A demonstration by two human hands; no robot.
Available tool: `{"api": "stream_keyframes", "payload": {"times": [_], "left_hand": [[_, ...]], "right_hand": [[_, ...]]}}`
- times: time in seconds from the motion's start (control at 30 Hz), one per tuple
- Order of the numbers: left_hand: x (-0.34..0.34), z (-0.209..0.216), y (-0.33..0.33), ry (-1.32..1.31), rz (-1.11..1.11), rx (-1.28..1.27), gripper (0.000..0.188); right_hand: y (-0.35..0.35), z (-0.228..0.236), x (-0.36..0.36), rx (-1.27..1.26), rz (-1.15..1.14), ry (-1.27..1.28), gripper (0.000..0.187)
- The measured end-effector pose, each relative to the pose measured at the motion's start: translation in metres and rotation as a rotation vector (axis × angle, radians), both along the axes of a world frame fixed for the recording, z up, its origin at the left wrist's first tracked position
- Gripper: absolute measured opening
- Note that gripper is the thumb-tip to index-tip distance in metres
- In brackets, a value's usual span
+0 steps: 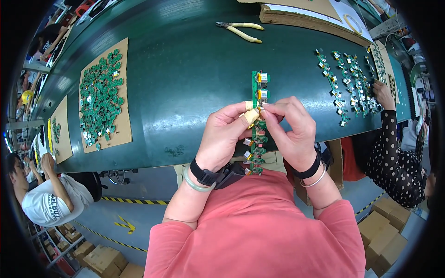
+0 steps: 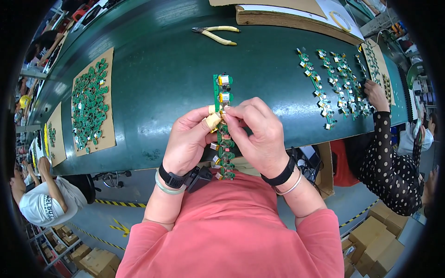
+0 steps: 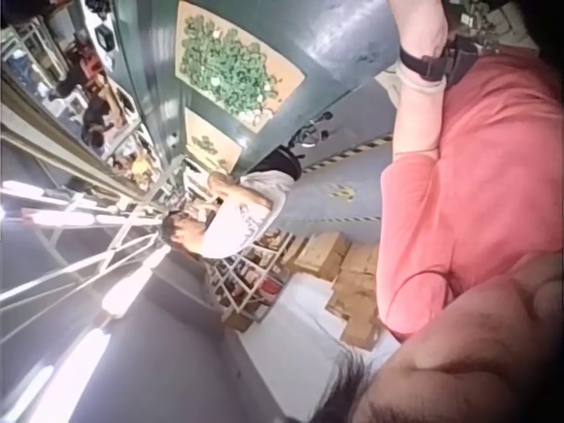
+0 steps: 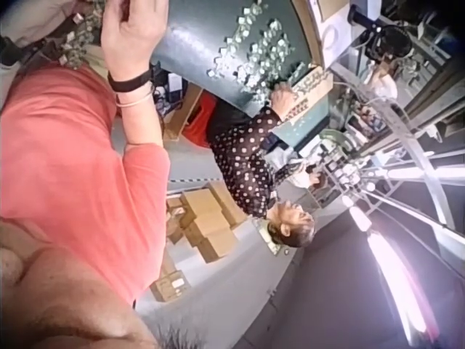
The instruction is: The person picks up a circuit board strip and attaches small components to it by hand. After completing the strip, they set it aside, pick up a loose circuit board from a pile, and then pick up a new strip to repeat the process.
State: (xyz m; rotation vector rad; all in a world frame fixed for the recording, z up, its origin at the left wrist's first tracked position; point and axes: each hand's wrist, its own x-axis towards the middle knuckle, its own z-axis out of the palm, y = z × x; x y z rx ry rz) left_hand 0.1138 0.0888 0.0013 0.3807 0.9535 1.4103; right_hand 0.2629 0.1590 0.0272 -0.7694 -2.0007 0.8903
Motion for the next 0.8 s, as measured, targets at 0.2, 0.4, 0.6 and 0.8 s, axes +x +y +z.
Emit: {"api": "stream_keyframes", "payload": {"times": [0.2,0.4,0.6,0.8], "left_hand": [[0.001,-0.004,-0.004,0.031,-0.031,0.02,0.027],[0.0,-0.001,-0.004,0.038,-0.027,0.015,0.03],[0.003,0.013,-0.003,-0.113,-0.017,0.161,0.032],[-0.004,0.005,-0.009,0.106,-0.212,0.024,0.028]], "right_hand": [[-0.006,0.001,0.002,-0.245,-0.027,0.041,0.013],[-0.003,0.001,0.01,-0.576,0.069,0.045,0.01],[0.0,0.01,0.011,-0.877,0.093,0.213,0.009],[0.004,0.01,0.005,-0.842,0.051,0.322,0.011]]}}
